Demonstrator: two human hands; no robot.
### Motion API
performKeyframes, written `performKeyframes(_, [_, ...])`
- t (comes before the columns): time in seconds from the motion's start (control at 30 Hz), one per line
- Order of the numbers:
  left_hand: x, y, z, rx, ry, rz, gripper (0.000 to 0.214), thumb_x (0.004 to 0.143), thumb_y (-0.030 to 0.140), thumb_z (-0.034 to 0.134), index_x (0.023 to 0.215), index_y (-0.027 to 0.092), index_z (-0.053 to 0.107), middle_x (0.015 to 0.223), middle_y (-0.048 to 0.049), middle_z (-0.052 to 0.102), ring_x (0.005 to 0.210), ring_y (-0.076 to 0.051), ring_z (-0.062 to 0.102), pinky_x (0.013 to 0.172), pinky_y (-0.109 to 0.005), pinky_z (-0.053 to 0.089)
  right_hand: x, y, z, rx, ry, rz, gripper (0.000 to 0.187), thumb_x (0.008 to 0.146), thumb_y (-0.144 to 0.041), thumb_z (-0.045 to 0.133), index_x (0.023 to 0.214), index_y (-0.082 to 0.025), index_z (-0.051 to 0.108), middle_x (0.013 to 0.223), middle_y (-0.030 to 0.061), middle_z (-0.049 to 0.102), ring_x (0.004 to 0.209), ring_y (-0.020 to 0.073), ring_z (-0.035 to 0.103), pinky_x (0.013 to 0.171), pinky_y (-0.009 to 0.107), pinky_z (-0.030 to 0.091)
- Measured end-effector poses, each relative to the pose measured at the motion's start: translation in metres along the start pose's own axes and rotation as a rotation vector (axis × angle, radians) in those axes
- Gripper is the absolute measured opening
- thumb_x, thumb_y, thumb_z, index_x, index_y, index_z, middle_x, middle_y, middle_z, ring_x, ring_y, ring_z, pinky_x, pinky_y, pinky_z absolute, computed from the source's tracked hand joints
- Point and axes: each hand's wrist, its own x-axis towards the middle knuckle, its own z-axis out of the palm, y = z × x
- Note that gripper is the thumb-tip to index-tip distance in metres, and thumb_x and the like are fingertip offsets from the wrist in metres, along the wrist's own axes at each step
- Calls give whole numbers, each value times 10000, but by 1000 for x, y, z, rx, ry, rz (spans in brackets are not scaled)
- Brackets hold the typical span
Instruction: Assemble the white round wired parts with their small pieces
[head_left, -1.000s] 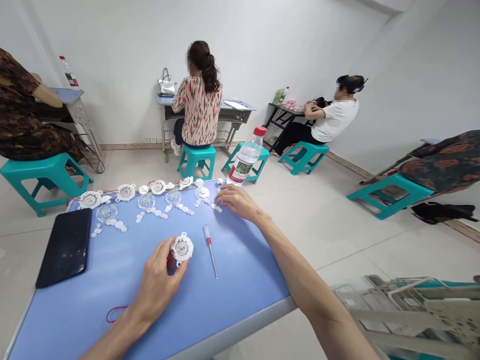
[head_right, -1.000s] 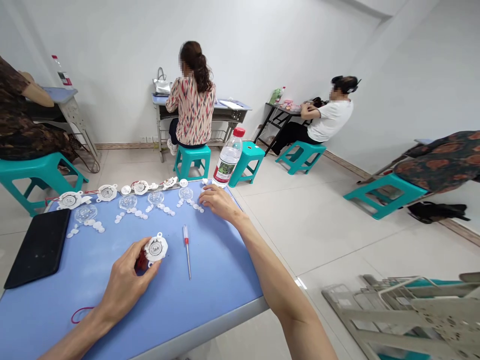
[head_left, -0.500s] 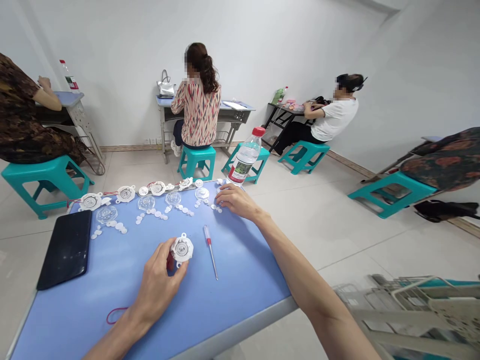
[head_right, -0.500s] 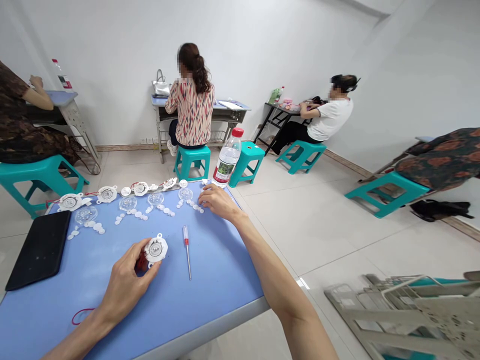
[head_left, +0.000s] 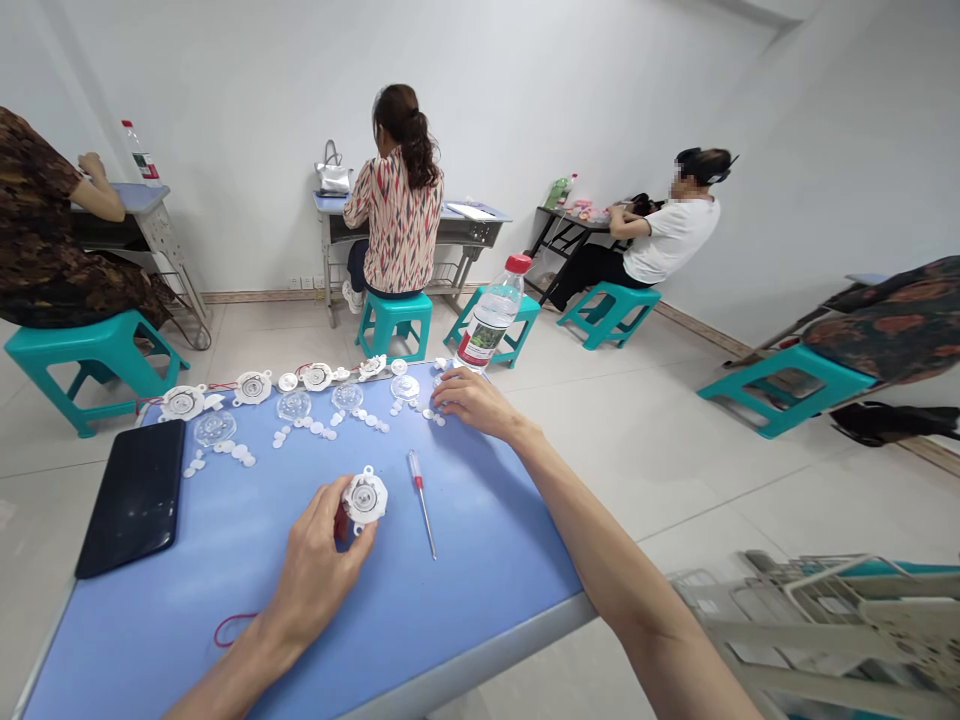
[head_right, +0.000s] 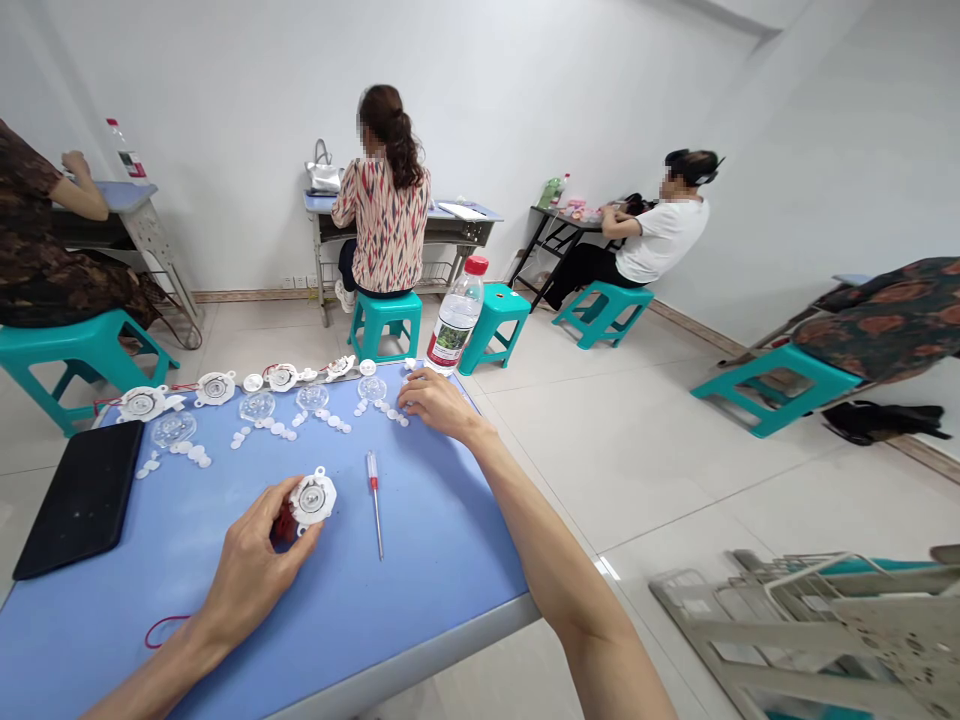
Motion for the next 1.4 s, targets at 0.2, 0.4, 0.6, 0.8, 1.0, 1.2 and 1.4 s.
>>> performKeyframes(0.2, [0,1,-1,2,-6,2,321,861,236,604,1174,182,561,864,-17,631,631,-126,542,620,-260,495,0,0,-1,-2,-7,-4,215,844,-101,601,952,-211,750,993,67,738,1112,283,531,931,430,476])
performKeyframes(0.4, [0,0,0,9,-3,11,324,859,231,605,1175,174,561,867,-17,632,638,-124,548,617,-252,490,-4,5,-2,-26,19,-4,250,848,-79,576,983,-212,738,1067,65,722,1133,277,527,955,444,476])
performKeyframes(0.6, [0,-2,1,12,-3,17,336,862,239,604,1189,178,556,864,-15,629,633,-124,540,619,-254,487,-5,8,-2,-80,20,-37,308,846,-52,542,1012,-234,728,1158,52,691,1146,278,517,962,464,475])
performKeyframes(0.8, [0,-2,1,11,-5,14,339,861,242,604,1190,178,554,862,-16,627,633,-128,542,618,-258,487,-3,7,-1,-94,0,-31,357,824,-35,555,1067,-246,709,1184,55,674,1154,280,510,951,460,477])
performKeyframes(1.0, [0,-1,1,7,-6,9,337,861,237,603,1190,179,552,870,-19,629,642,-129,544,626,-259,490,-4,5,-1,-102,-5,-17,325,829,-37,557,1033,-234,716,1181,64,674,1171,274,504,944,448,479])
performKeyframes(1.2, [0,-2,1,-3,-12,8,337,864,238,604,1192,187,546,876,-21,625,641,-128,537,624,-262,487,-3,3,-1,-110,3,-12,260,849,-62,569,983,-223,723,1154,72,681,1160,273,514,935,443,485])
performKeyframes(1.4, [1,-1,2,2,-14,3,331,866,243,603,1189,192,549,869,-15,620,642,-128,535,632,-263,485,-5,1,-8,-118,64,-1,261,880,-85,541,996,-232,723,1130,74,684,1138,266,528,935,449,488])
